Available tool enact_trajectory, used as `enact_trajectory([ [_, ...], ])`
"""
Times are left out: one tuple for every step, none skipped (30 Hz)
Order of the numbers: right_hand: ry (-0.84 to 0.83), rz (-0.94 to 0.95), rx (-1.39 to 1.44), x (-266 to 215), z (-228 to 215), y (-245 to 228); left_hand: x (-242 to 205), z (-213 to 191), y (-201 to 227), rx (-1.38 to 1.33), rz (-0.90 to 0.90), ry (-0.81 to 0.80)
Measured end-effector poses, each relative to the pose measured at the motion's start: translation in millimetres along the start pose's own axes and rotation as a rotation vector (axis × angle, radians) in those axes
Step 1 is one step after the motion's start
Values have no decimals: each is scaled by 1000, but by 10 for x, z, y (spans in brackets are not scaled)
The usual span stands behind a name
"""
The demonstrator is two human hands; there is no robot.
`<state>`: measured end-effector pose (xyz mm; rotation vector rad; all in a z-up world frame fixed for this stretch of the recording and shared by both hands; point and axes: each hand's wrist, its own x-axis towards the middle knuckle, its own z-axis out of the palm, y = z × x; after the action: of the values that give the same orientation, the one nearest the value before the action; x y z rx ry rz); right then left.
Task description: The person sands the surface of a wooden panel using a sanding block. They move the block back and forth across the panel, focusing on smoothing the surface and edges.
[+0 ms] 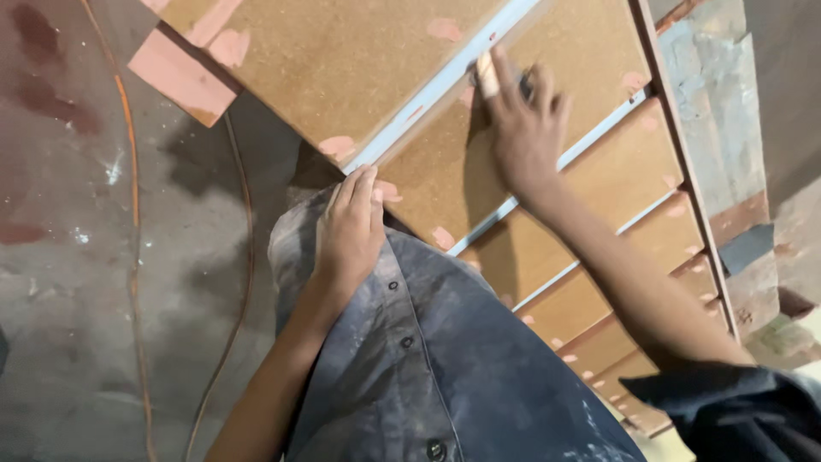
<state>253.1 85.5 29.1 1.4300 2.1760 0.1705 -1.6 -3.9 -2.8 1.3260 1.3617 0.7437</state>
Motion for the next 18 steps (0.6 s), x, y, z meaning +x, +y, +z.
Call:
enact_trajectory([
  [-16,4,-50,-51,54,-168,6,-27,-18,-73,-57,10],
  [40,-45,92,-150,73,-443,5,-52,-28,-146,-112,21],
  [99,-94,234,-267,64,-788,14,-67,-41,-119,-72,81],
  [84,-170,326,-345,43,-1064,16,-75,-57,-92,-31,142],
  [49,-245,413,-420,-19,-1162,-40,-51,-45,-76,0,191],
  [67,-225,428,-438,-69,-1133,-93,-27,-44,-62,-5,218],
  [91,-203,445,-398,-109,-1075,-119,-19,-70,-41,-5,245],
  [115,-181,463,-328,-143,-955,-144,-11,-100,-20,-6,272],
  [70,-150,272,-235,-146,-715,-237,-19,-122,-21,-27,280],
  [26,-120,79,-169,-139,-482,-329,-27,-142,-22,-48,289],
  [29,-70,111,-157,-113,-388,-371,-26,-163,-26,-63,303],
  [32,-19,143,-140,-78,-361,-406,-28,-176,-46,-86,320],
  [30,-26,153,-125,-38,-395,-401,-37,-197,-68,-100,343],
  [27,-33,162,-156,-2,-525,-401,-47,-212,-90,-114,366],
  [17,-41,173,-262,20,-798,-441,-49,-210,-84,-124,377],
  [-1,-130,321,-403,29,-1130,-491,-50,-205,-79,-134,387],
  [-20,-216,469,-535,17,-1404,-548,-40,-187,-75,-144,396],
  [47,-347,454,-626,-19,-1572,-607,-35,-165,-70,-141,413],
])
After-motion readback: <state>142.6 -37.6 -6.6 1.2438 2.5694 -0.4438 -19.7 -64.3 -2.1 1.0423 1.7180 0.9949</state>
